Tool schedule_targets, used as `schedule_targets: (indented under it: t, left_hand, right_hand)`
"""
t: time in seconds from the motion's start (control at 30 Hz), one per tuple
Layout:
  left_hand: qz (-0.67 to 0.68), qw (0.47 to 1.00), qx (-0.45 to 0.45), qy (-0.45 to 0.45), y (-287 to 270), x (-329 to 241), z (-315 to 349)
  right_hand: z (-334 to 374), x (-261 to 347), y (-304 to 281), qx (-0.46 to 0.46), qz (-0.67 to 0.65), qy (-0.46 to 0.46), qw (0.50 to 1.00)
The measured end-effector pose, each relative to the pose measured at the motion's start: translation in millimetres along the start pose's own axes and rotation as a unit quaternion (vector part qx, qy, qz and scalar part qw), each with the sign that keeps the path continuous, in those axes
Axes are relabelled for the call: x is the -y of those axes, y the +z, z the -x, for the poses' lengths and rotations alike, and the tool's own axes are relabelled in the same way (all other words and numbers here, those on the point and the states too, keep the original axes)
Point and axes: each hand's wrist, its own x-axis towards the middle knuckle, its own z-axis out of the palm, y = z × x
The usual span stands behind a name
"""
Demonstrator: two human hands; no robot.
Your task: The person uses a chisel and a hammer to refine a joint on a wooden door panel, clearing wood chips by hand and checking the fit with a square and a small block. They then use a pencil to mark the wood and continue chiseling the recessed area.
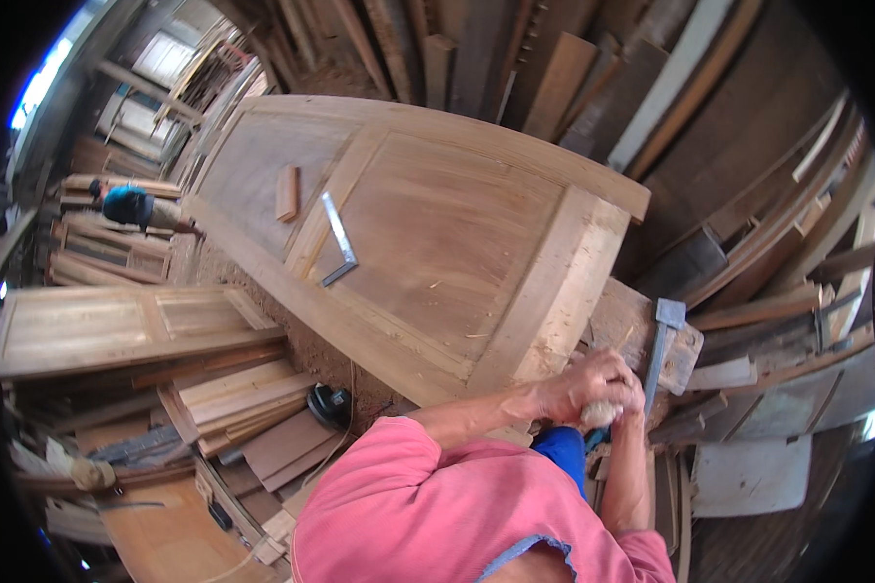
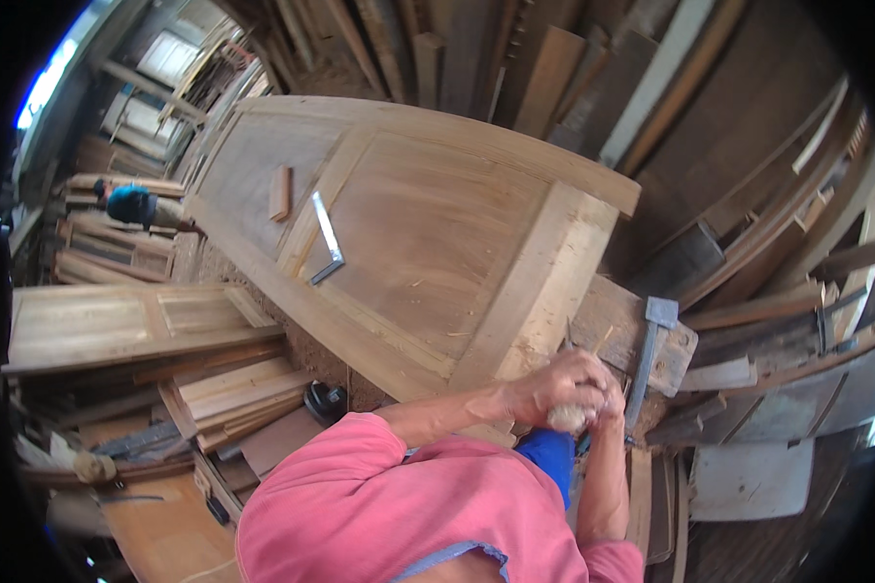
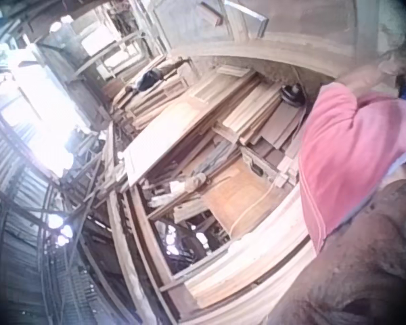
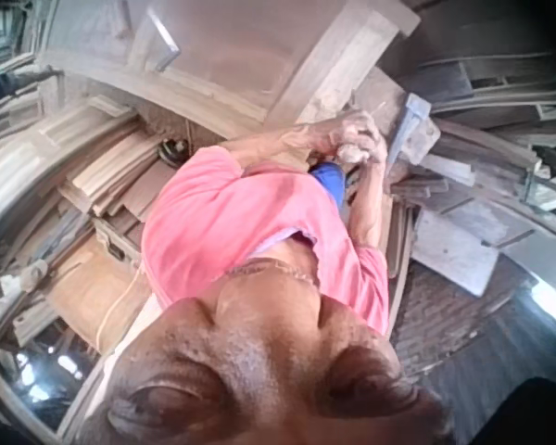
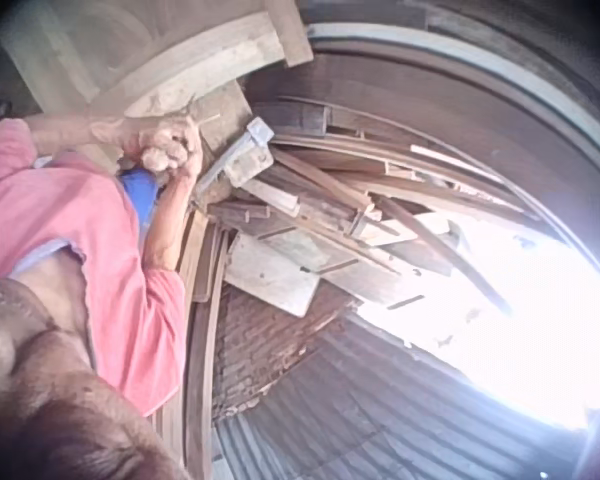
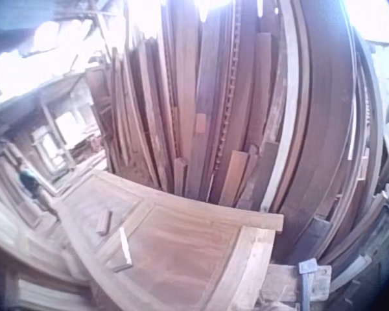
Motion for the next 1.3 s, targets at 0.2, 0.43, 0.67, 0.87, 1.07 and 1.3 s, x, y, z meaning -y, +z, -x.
schedule_targets:
  t: [0.2, 0.43, 0.67, 0.87, 1.07, 1.3]
  left_hand:
    - [-0.174, 0.984, -0.03, 0.004, -9.8, -35.7, 50.2]
    - [-0.081, 0.932, -0.198, -0.292, -102.3, -38.0, 122.5]
    - [0.439, 0.784, -0.309, -0.312, -119.1, -51.4, 99.1]
    - [0.439, 0.777, -0.35, -0.284, -133.4, -40.8, 93.4]
    - [0.39, 0.828, -0.28, -0.289, -118.3, -43.9, 78.1]
    - [0.366, 0.844, -0.263, -0.291, -122.5, -48.4, 80.0]
  right_hand:
    - [-7.3, -46.1, 19.7, -0.049, -0.294, 0.066, 0.952]
    - [-11.5, 6.6, 122.8, -0.08, 0.031, -0.024, 0.996]
    - [17.8, 3.4, 174.8, -0.063, 0.137, -0.056, 0.987]
    - [44.4, 14.5, 160.8, -0.042, 0.135, -0.044, 0.989]
    - [52.2, 8.2, 165.8, -0.085, 0.18, -0.052, 0.979]
    - [58.2, 15.5, 160.4, -0.165, 0.248, -0.075, 0.952]
